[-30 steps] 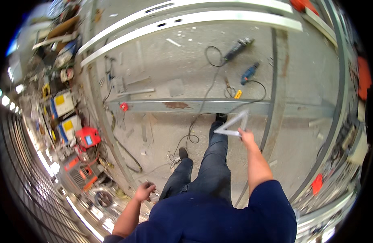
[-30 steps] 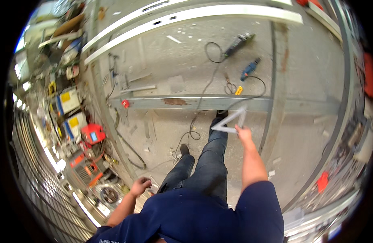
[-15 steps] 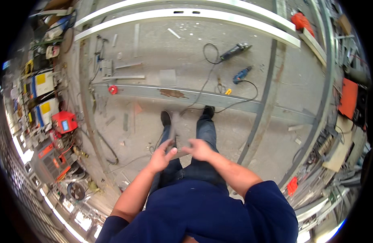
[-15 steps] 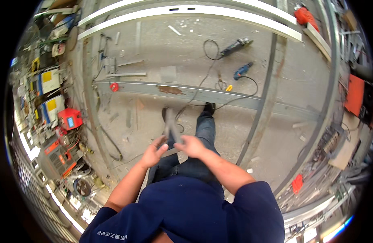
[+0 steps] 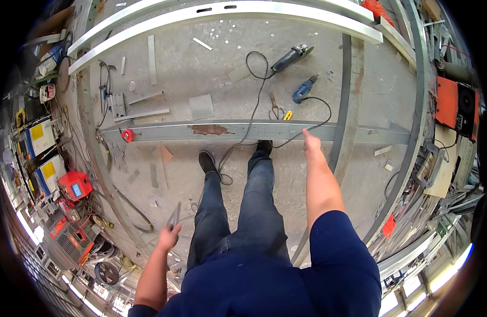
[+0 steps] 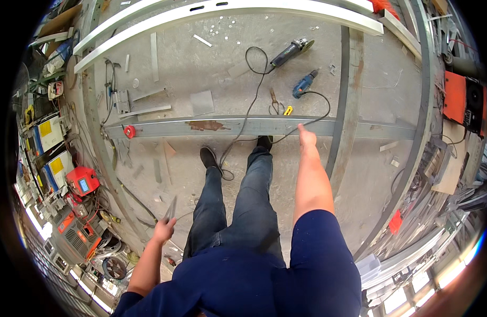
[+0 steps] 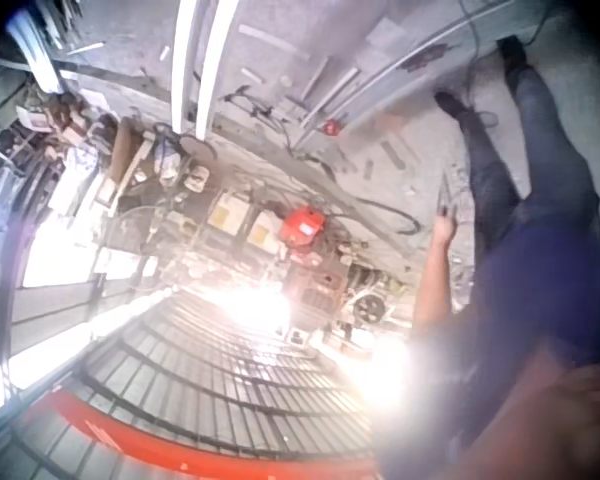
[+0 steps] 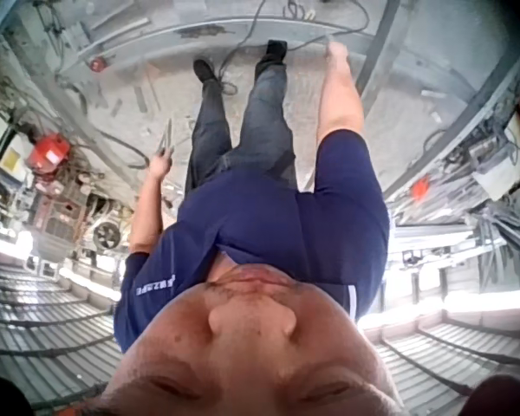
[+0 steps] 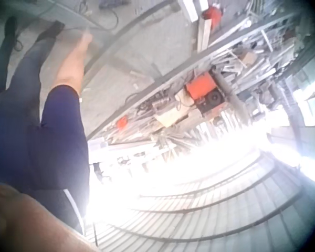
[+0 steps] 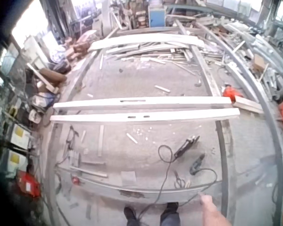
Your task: The person walks through a cluttered workshop, picks up a box and places it on a pile, then moves to a workbench to pick up a tape measure and a power tool. They gather small metal pieces into a container, handle long metal profiles, and inspect short cut pieces near a cutting machine before walking back through the area.
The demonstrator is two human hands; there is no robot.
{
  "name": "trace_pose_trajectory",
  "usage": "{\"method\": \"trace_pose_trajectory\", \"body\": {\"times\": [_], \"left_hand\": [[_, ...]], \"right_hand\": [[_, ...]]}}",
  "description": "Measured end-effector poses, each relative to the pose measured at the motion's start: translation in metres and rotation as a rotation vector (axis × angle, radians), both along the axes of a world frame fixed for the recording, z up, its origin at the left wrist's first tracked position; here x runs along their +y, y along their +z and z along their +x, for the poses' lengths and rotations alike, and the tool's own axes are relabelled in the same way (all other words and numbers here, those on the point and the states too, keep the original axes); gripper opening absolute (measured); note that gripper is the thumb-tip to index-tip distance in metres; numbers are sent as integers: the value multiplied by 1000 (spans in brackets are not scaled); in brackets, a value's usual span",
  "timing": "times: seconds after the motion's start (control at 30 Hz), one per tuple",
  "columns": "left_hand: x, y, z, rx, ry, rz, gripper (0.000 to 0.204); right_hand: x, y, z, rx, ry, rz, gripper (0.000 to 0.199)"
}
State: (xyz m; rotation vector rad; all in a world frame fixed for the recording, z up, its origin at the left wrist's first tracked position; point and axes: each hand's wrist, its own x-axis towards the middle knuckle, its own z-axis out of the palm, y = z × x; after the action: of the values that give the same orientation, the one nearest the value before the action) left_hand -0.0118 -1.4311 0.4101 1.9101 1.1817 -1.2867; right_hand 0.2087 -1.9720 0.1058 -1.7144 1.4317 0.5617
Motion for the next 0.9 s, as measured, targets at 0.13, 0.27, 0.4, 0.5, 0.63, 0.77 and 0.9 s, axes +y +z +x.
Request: {"method": "trace_pose_trajectory", "body": {"times": [0.13, 0.27, 0.4, 0.5, 0.63, 0.77, 0.9], "left_hand": [[22, 15, -80, 125, 260, 125, 37], [-4, 59, -105, 245, 453, 115, 35], [-9, 73, -137, 254, 378, 175, 39], [4, 85, -145, 252, 322, 177, 44], [51, 92, -135, 190, 217, 244, 52], [110, 90, -120, 81, 292, 335, 53], [207, 56, -102, -38, 237, 420, 50]], "right_hand": [[-5, -37, 36, -51, -477, 248, 39], [2, -6, 76, -331, -791, 498, 28], [-13, 89, 134, -483, -800, 563, 32], [-14, 151, 138, -313, -602, 584, 39], [9, 180, 84, -152, -496, 612, 29], [15, 223, 76, -375, -489, 622, 31], [49, 304, 91, -589, -482, 635, 27]]}}
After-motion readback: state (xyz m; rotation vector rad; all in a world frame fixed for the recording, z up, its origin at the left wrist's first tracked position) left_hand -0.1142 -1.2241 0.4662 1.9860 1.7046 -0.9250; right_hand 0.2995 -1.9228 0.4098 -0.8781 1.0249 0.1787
